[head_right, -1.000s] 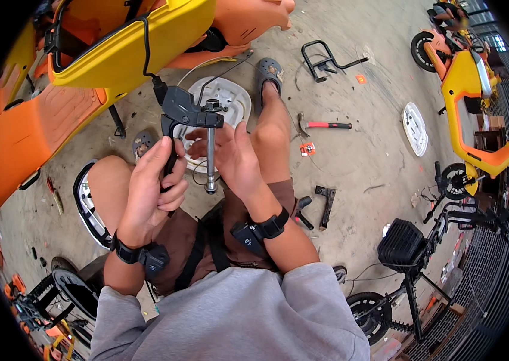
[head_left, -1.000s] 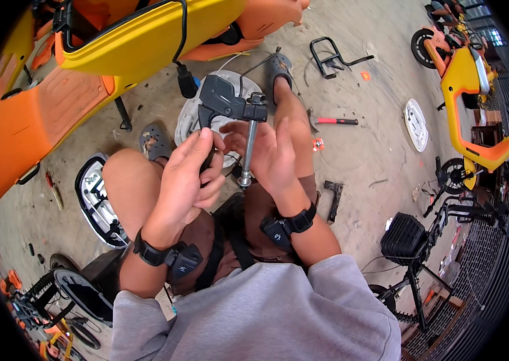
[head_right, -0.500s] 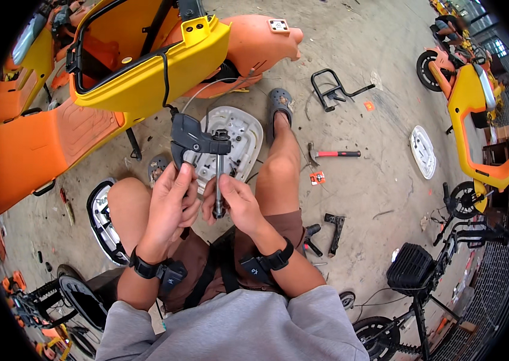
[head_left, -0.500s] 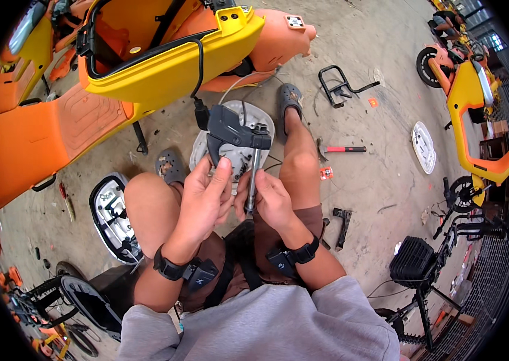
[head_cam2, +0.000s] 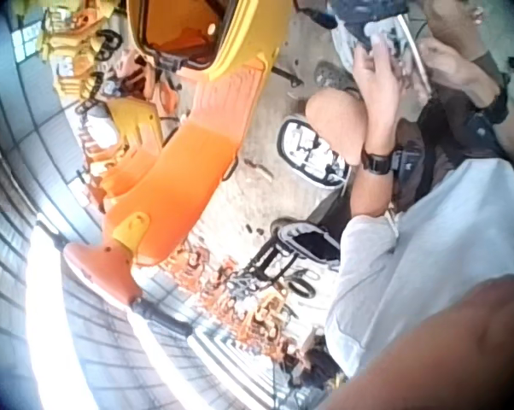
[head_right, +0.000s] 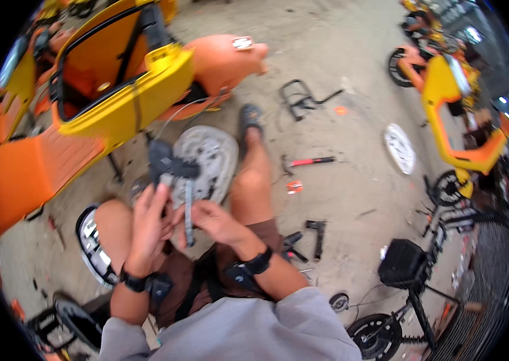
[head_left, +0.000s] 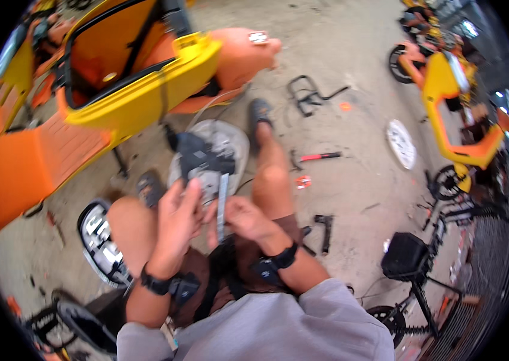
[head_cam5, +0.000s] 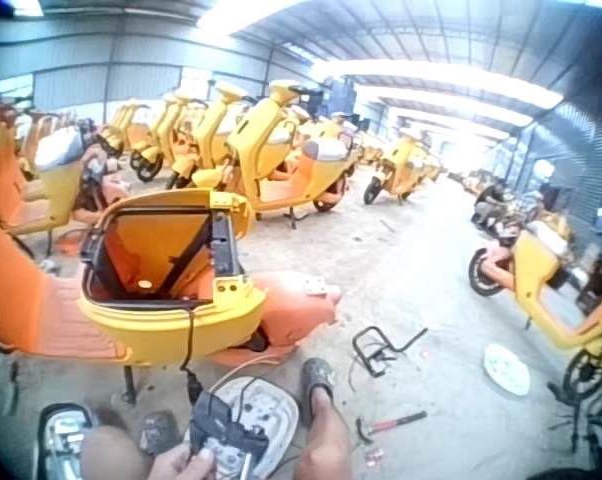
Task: The person handles a brake lever and its wiring, then uses a screwdriver and a hammer to secure electrical components and a metal pin onto a white plastic scooter part.
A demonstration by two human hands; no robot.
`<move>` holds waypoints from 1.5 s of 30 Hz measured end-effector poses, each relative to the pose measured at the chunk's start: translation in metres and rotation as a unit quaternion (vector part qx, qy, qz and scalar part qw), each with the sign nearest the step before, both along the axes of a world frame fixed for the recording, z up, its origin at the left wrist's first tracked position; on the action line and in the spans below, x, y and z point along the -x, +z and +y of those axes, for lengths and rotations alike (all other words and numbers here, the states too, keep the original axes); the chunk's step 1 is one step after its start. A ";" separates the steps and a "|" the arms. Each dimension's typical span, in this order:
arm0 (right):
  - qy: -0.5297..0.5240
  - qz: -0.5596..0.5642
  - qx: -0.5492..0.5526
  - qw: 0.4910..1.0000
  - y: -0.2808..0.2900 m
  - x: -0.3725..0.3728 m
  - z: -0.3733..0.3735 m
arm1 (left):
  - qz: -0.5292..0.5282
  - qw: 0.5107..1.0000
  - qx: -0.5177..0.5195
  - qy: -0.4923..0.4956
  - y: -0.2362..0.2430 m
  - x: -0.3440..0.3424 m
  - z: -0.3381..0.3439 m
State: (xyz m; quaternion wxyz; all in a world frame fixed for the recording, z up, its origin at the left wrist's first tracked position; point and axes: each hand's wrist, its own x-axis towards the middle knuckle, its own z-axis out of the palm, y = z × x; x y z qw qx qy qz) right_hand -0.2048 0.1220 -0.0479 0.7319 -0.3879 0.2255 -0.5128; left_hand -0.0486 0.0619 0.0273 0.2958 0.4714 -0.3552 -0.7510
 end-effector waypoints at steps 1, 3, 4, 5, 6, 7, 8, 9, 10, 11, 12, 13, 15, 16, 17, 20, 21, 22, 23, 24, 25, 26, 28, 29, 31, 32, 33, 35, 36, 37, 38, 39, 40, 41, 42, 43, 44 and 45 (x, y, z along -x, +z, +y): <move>0.008 -0.010 0.011 1.000 0.000 0.000 -0.001 | -0.006 1.000 -0.003 0.016 0.000 0.002 0.002; 0.008 -0.008 0.013 1.000 -0.001 0.001 -0.002 | -0.002 1.000 0.011 0.021 -0.003 0.003 0.002; -0.015 0.002 0.019 1.000 -0.001 0.002 -0.002 | 0.024 0.999 0.018 0.022 -0.004 0.003 0.001; -0.014 0.005 0.023 1.000 -0.001 0.000 -0.002 | 0.027 0.999 0.014 0.029 -0.006 0.001 0.000; -0.027 0.015 0.025 0.999 -0.001 -0.001 -0.002 | 0.037 0.999 0.030 0.019 -0.007 0.001 0.001; -0.031 0.025 0.024 0.999 -0.001 -0.002 -0.002 | 0.020 0.999 0.019 0.027 -0.009 -0.001 0.000; -0.038 0.037 0.016 0.998 -0.002 -0.004 -0.002 | 0.035 0.999 0.037 0.020 -0.011 -0.002 0.000; -0.038 0.044 0.020 0.998 -0.003 -0.005 -0.003 | 0.033 0.999 0.030 0.013 -0.012 -0.003 0.000; -0.043 0.052 0.017 0.998 -0.003 -0.006 -0.003 | 0.062 0.997 0.031 0.017 -0.013 -0.005 0.000; -0.046 0.055 0.020 0.997 -0.004 -0.006 -0.004 | 0.046 0.997 0.054 0.029 -0.014 -0.005 0.000; -0.055 0.059 0.010 0.997 -0.004 -0.007 -0.005 | 0.027 0.997 0.064 0.036 -0.014 -0.005 0.000; -0.062 0.067 0.000 0.996 -0.005 -0.007 -0.006 | 0.013 0.996 0.073 0.042 -0.014 -0.004 0.000; -0.063 0.062 -0.007 0.996 -0.005 -0.007 -0.007 | 0.024 0.995 0.087 0.031 -0.013 -0.002 0.001; -0.075 0.091 -0.020 0.993 -0.005 -0.008 -0.007 | 0.019 0.995 0.098 0.032 -0.012 -0.001 0.002; -0.075 0.076 -0.024 0.994 -0.005 -0.009 -0.007 | 0.019 0.993 0.109 0.033 -0.010 -0.001 0.002; -0.082 0.050 -0.039 0.995 -0.005 -0.012 -0.007 | 0.006 0.989 0.139 0.043 -0.009 0.000 0.005; -0.088 0.059 -0.043 0.993 -0.006 -0.013 -0.007 | 0.003 0.989 0.140 0.038 -0.010 0.000 0.005; -0.097 0.069 -0.054 0.991 -0.007 -0.013 -0.007 | 0.006 0.988 0.154 0.027 -0.011 -0.001 0.006; -0.107 0.079 -0.065 0.989 -0.009 -0.014 -0.008 | 0.002 0.986 0.167 0.024 -0.013 -0.001 0.007; -0.112 0.086 -0.073 0.987 -0.010 -0.015 -0.008 | -0.002 0.983 0.181 0.021 -0.014 -0.001 0.007; -0.116 0.093 -0.080 0.986 -0.011 -0.015 -0.009 | -0.007 0.980 0.195 0.019 -0.016 -0.002 0.007; -0.120 0.100 -0.088 0.984 -0.012 -0.016 -0.009 | -0.012 0.977 0.211 0.022 -0.017 -0.002 0.008; -0.128 0.126 -0.091 0.979 -0.013 -0.016 -0.010 | -0.032 0.973 0.227 0.018 -0.018 -0.001 0.009; -0.133 0.139 -0.094 0.977 -0.013 -0.017 -0.010 | -0.022 0.971 0.236 0.026 -0.018 -0.001 0.010; -0.104 0.171 -0.094 0.975 -0.013 -0.017 -0.010 | -0.029 0.974 0.224 0.026 -0.016 -0.002 0.011; -0.089 0.190 -0.098 0.973 -0.013 -0.016 -0.010 | -0.020 0.973 0.231 0.024 -0.015 -0.001 0.012; -0.088 0.192 -0.093 0.973 -0.013 -0.017 -0.010 | -0.020 0.972 0.233 0.027 -0.014 -0.001 0.012; -0.079 0.199 -0.094 0.972 -0.012 -0.017 -0.009 | -0.022 0.972 0.231 0.032 -0.013 -0.002 0.013; -0.079 0.199 -0.092 0.972 -0.012 -0.017 -0.009 | -0.025 0.973 0.228 0.034 -0.012 -0.003 0.013; -0.080 0.198 -0.092 0.973 -0.012 -0.018 -0.009 | -0.025 0.973 0.225 0.036 -0.012 -0.004 0.014; -0.079 0.190 -0.082 0.975 -0.013 -0.018 -0.009 | -0.030 0.972 0.230 0.030 -0.013 -0.005 0.013; -0.073 0.198 -0.091 0.973 -0.014 -0.018 -0.009 | -0.030 0.971 0.237 0.025 -0.014 -0.006 0.012; -0.067 0.199 -0.092 0.973 -0.015 -0.018 -0.009 | -0.029 0.969 0.243 0.020 -0.016 -0.007 0.012; -0.058 0.194 -0.081 0.976 -0.017 -0.018 -0.009 | -0.022 0.970 0.241 0.022 -0.017 -0.008 0.012; -0.049 0.203 -0.087 0.974 -0.019 -0.018 -0.009 | -0.016 0.971 0.238 0.025 -0.019 -0.008 0.011; -0.038 0.204 -0.081 0.975 -0.020 -0.018 -0.009 | -0.003 0.972 0.233 0.026 -0.020 -0.008 0.011; -0.030 0.223 -0.095 0.970 -0.021 -0.019 -0.008 | -0.024 0.968 0.247 0.030 -0.021 -0.007 0.010; -0.052 0.199 -0.078 0.975 -0.022 -0.020 -0.007 | -0.038 0.965 0.259 0.033 -0.022 -0.006 0.010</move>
